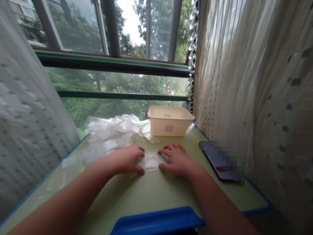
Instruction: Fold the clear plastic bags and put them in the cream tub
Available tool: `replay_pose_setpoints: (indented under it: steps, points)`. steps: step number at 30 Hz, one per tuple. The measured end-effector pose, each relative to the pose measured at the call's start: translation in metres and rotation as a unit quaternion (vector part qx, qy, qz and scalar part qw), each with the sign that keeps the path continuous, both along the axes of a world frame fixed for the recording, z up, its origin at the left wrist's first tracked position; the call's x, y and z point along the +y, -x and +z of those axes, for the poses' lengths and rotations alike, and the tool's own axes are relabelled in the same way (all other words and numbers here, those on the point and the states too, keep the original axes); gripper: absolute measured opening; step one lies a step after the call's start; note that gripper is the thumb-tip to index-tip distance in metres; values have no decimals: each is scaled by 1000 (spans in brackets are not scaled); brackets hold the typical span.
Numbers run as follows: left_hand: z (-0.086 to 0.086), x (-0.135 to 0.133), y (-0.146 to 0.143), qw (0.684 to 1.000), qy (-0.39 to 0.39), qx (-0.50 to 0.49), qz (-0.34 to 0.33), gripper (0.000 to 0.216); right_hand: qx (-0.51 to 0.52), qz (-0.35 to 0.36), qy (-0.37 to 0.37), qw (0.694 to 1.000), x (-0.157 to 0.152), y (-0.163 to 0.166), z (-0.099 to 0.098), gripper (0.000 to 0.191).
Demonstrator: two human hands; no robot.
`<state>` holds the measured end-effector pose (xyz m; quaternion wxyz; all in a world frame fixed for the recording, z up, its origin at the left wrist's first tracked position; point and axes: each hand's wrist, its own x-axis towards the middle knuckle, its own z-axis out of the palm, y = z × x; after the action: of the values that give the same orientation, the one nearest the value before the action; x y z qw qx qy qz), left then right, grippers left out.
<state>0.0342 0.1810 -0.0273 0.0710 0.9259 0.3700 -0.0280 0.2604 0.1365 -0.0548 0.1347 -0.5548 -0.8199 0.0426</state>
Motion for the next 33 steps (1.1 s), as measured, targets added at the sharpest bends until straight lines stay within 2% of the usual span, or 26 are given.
replay_pose_setpoints:
  steps: [3, 6, 8, 11, 18, 22, 28, 33]
  points:
    - [3, -2, 1, 1000, -1, 6, 11, 53, -5, 0, 8, 1000, 1, 3, 1, 51]
    - [6, -5, -2, 998, -57, -16, 21, 64, -1, -10, 1, 1000, 1, 5, 4, 56]
    - [5, -7, -5, 996, -83, -45, 0, 55, 4, -2, -7, 1000, 2, 6, 6, 51]
    - [2, -8, -11, 997, -58, -50, -22, 44, 5, 31, 11, 999, 4, 4, 6, 45]
    - [-8, 0, -15, 998, -6, -50, 29, 53, 34, 18, 82, 996, 7, 2, 5, 59]
    - [-8, 1, -17, 997, 44, -48, 49, 49, 52, 30, 103, 993, 7, 3, 7, 55]
    - [-5, -7, -23, 998, 31, -47, 15, 24, 78, 46, 108, 990, 7, 2, 6, 46]
    - [-1, -10, -23, 998, 33, -56, 5, 20, 109, 51, 130, 984, 8, 1, 6, 39]
